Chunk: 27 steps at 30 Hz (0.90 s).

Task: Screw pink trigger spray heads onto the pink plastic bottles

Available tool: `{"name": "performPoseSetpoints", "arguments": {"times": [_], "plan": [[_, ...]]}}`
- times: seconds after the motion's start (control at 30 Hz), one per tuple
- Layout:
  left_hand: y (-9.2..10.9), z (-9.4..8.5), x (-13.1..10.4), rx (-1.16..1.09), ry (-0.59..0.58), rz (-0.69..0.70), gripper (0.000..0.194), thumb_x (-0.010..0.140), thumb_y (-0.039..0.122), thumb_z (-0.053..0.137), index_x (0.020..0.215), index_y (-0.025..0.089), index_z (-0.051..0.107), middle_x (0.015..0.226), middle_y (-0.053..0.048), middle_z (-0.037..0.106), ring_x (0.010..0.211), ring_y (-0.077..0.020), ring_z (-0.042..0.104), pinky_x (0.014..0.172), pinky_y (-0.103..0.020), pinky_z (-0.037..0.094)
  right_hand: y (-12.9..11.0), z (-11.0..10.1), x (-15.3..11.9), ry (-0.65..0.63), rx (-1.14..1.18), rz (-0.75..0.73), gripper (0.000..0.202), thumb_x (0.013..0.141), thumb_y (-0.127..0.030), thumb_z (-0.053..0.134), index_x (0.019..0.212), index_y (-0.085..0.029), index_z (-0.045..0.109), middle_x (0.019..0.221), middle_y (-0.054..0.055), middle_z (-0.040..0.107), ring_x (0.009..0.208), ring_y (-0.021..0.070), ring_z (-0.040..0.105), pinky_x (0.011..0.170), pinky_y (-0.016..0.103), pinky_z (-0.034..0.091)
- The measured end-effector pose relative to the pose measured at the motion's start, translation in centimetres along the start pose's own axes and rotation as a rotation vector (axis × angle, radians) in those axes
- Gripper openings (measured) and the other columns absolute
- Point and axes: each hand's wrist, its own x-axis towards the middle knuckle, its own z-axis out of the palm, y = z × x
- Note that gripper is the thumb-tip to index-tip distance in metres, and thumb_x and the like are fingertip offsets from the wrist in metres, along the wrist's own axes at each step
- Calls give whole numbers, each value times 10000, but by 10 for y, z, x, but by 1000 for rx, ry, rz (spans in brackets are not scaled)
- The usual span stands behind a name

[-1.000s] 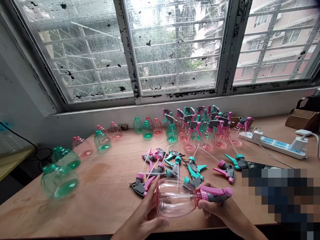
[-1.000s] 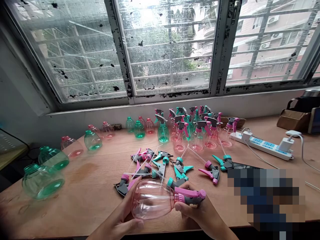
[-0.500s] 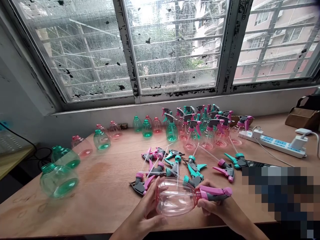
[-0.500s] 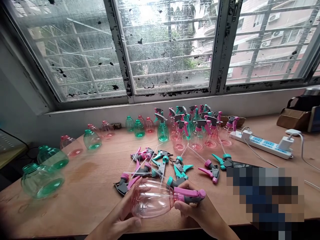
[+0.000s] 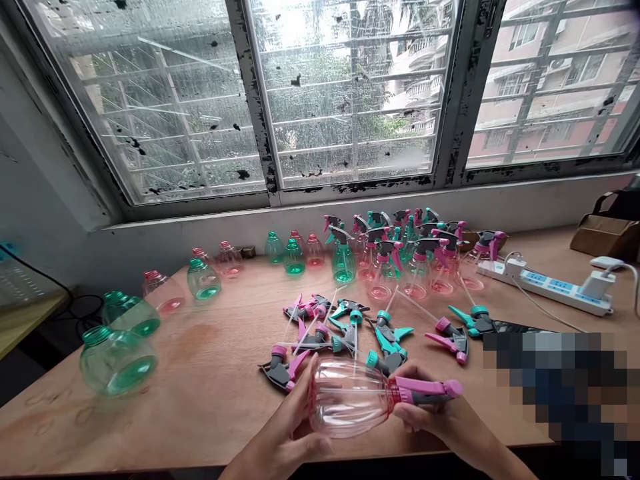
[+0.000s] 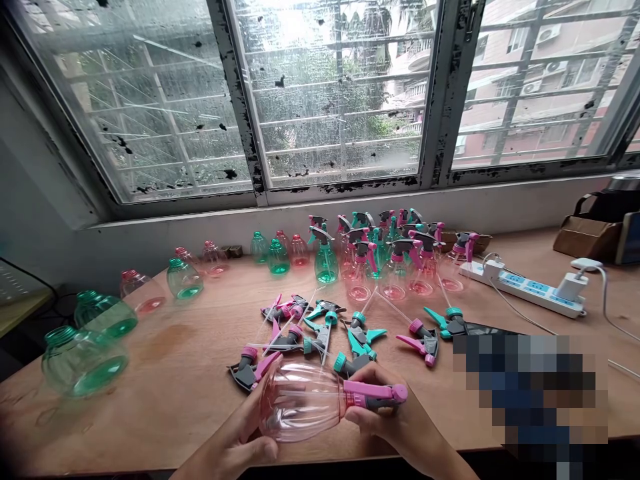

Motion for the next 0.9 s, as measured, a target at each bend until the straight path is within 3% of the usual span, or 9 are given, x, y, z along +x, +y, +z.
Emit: {"name": "performPoseSetpoints", "arguments": {"times": [0.07, 0.2, 0.27, 0.33, 0.47, 0.63, 0.77, 0.9], "plan": [[1, 1, 1, 37, 2, 1, 985, 858, 429, 770, 1590, 424, 110, 1732, 12, 134, 1584, -311, 117, 1284, -439, 153, 1, 1, 0, -1, 50, 4, 359, 749, -483, 840, 901, -213, 659, 668, -47, 601, 546, 138, 530, 534, 264, 423], [-6, 0, 6, 53, -20, 31, 1031, 893, 424, 731, 1594, 410, -26, 1699, -84, 236, 1464, -336, 415, 1224, -488, 293, 1, 3, 0, 18, 49, -24, 385, 737, -518, 835, 895, -202, 680, 684, -45, 593, 545, 137, 527, 531, 274, 446], [-10, -1, 8, 21, -30, 73, 1079, 853, 435, 773, 1592, 420, -13, 1701, -92, 219, 1432, -346, 457, 1215, -513, 301, 1, 3, 0, 28, 48, -20, 390, 726, -531, 835, 885, -211, 678, 678, -46, 591, 542, 138, 518, 537, 279, 462], [-12, -2, 7, -26, -34, 106, 1114, 809, 435, 817, 1583, 453, 15, 1718, -52, 165, 1494, -349, 365, 1242, -510, 249, 1, 4, 0, 41, 24, -3, 386, 710, -519, 850, 882, -221, 674, 681, -42, 602, 544, 143, 519, 533, 274, 456], [-5, 0, 3, -31, -29, 53, 954, 862, 412, 770, 1576, 460, 138, 1731, 12, 127, 1585, -307, 122, 1275, -468, 175, 1, 3, 0, 40, 7, 8, 359, 708, -461, 874, 895, -225, 680, 691, -43, 615, 566, 144, 529, 538, 256, 432], [4, 3, 3, 59, -21, 56, 1026, 886, 379, 751, 1585, 434, 2, 1728, -31, 148, 1549, -326, 260, 1277, -502, 156, 0, 2, 1, 1, 64, -24, 349, 772, -487, 825, 907, -207, 666, 628, -55, 593, 532, 138, 528, 530, 263, 420], [3, 2, 3, 91, -22, 19, 1101, 869, 396, 765, 1576, 410, -79, 1720, -30, 193, 1578, -322, 157, 1285, -491, 103, 0, 3, 1, 20, 54, -15, 363, 776, -495, 820, 925, -198, 675, 633, -51, 609, 526, 128, 525, 517, 250, 419], [-3, -1, 2, 72, -26, 24, 1090, 828, 449, 792, 1595, 389, 20, 1726, -31, 163, 1577, -343, 143, 1281, -497, 138, -1, 3, 1, 0, 51, -31, 327, 777, -450, 834, 907, -204, 661, 655, -51, 618, 528, 115, 519, 510, 233, 442]]}}
